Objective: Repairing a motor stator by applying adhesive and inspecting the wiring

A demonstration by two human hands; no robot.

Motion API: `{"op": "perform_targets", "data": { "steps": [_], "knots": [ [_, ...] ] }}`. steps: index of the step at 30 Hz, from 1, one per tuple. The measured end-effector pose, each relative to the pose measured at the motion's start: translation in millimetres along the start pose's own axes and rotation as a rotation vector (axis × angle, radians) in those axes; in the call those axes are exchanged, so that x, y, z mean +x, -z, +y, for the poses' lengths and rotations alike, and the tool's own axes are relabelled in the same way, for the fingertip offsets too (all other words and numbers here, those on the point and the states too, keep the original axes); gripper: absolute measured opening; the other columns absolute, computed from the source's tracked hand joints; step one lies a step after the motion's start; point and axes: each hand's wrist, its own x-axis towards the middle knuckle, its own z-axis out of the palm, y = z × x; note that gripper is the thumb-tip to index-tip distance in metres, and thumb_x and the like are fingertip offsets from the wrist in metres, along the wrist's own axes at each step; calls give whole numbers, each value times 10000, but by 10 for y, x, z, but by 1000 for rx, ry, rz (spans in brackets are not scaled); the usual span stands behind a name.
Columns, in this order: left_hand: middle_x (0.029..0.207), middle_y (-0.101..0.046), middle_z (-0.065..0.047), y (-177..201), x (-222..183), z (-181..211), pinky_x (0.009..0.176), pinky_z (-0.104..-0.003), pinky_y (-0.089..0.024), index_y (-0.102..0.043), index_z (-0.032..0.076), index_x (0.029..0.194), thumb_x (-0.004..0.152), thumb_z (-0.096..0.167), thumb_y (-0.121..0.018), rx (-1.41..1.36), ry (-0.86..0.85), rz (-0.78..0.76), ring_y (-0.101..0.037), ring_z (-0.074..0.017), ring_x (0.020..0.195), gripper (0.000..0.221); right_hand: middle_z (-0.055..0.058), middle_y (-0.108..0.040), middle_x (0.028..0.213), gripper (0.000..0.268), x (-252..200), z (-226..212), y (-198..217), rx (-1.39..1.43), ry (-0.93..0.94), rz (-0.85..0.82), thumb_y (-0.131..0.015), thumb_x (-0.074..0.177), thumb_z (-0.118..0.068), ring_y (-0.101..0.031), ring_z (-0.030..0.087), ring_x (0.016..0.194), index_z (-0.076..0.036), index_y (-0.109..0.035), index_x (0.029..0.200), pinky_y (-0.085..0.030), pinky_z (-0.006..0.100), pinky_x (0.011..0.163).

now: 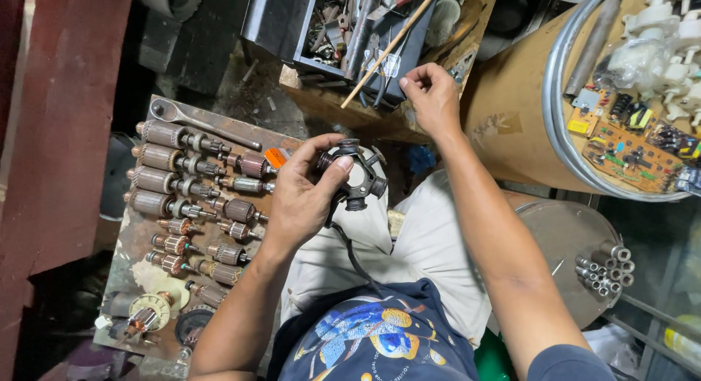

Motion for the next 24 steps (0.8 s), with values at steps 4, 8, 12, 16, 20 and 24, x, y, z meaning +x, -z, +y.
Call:
{"op": "perform_targets", "data": {
  "steps": [4,8,12,16,20,24],
  "knots": [
    [963,-690,-118,9,11,-8,703,-272,-594,-684,-5,1226,924,128,-750,1,1,9,-634,-140,808,337,85,-716,875,129,-98,-12,159,85,-42,145,-715,936,-75,-677,138,722,-96,-763,1053,-586,275,671],
    [963,-693,-125,17,-23,60,709,-273,-595,-680,-15,1228,914,113,-754,-6,19,24,-616,-138,809,348,217,-678,1061,351,-270,358,330,-26,-70,49,-583,884,69,-692,275,861,-33,-693,1201,-574,392,822],
    [982,-691,-114,-17,-5,68,714,-265,-595,-674,-9,1239,919,110,-752,-7,19,16,-612,-124,819,351,258,-587,1247,720,-408,561,158,-257,-95,-169,-828,674,-134,-569,476,1172,-4,-592,1341,-451,554,1064],
    [956,-699,-108,-54,6,73,695,-253,-591,-673,-9,1241,922,118,-751,-12,20,20,-630,-118,794,352,43,-613,1032,488,-394,1021,-128,-531,-2,20,-784,698,-228,-611,353,1050,-154,-633,1156,-513,537,891],
    [944,-708,-113,-64,9,86,683,-253,-591,-676,-11,1236,918,115,-755,-32,12,18,-638,-117,784,351,42,-617,957,287,-389,1219,-246,-578,9,90,-756,780,-189,-632,353,990,-163,-661,1050,-521,516,863],
    [947,-709,-111,-67,-9,138,691,-254,-592,-677,-10,1237,919,116,-753,-33,20,14,-632,-111,789,350,60,-622,931,252,-469,1005,-152,-518,-14,105,-750,787,-198,-637,368,971,-152,-653,1014,-522,532,847]
  ]
}}
